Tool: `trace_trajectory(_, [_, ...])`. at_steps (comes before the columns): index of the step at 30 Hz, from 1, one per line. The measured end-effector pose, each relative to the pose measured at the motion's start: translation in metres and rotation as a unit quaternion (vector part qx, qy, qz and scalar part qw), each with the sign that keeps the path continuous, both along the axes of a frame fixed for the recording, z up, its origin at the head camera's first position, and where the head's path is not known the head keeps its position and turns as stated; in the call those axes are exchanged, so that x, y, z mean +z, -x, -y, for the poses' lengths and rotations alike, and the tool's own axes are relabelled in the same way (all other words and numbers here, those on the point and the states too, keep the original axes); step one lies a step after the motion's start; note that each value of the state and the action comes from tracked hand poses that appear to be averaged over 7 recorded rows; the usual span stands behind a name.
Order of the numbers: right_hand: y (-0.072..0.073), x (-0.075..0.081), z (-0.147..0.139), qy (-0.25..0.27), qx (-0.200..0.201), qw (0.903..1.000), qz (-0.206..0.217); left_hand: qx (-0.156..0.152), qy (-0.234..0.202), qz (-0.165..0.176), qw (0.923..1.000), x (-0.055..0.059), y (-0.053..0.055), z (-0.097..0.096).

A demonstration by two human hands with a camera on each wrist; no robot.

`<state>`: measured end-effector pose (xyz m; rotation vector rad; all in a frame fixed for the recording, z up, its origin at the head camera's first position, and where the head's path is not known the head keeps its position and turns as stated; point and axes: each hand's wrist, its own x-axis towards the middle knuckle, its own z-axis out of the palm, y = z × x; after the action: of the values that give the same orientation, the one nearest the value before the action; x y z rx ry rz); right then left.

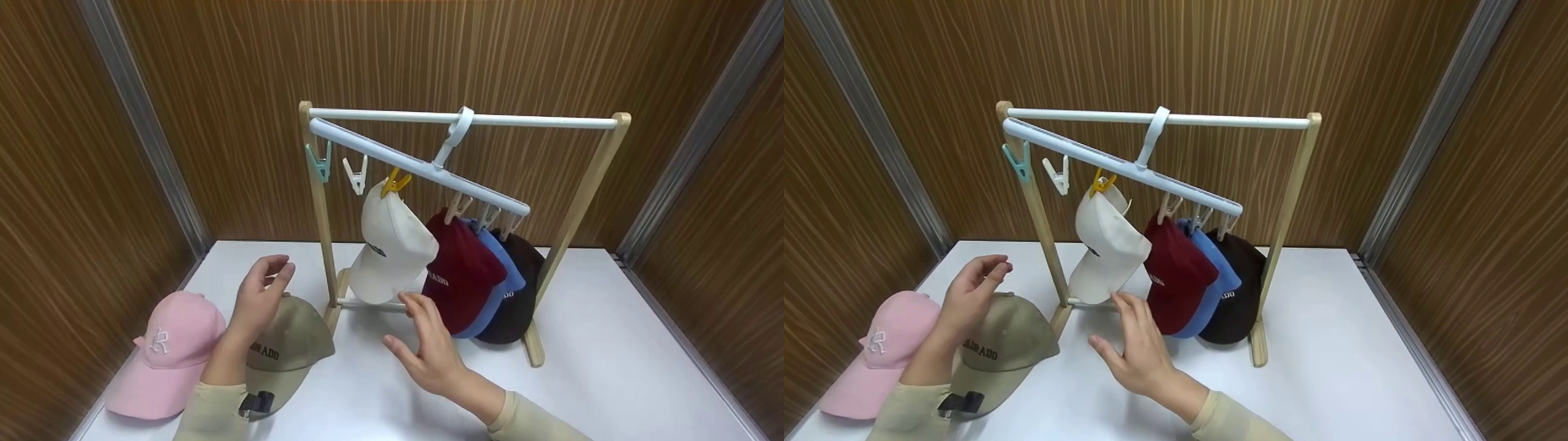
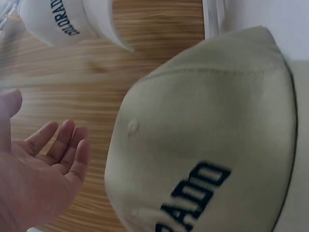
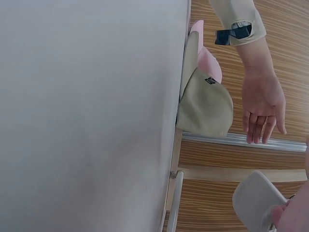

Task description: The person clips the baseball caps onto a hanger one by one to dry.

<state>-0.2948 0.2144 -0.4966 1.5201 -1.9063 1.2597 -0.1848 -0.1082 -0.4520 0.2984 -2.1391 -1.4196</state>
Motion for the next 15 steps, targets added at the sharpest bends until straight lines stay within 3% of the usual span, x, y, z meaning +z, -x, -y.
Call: trace_trajectory(15, [-0.003,-0.006,0.008,-0.028,-0.006,0.9995,0.01,0.013,0.057,0.057,0.9967,-0.005,-0.011,0.023])
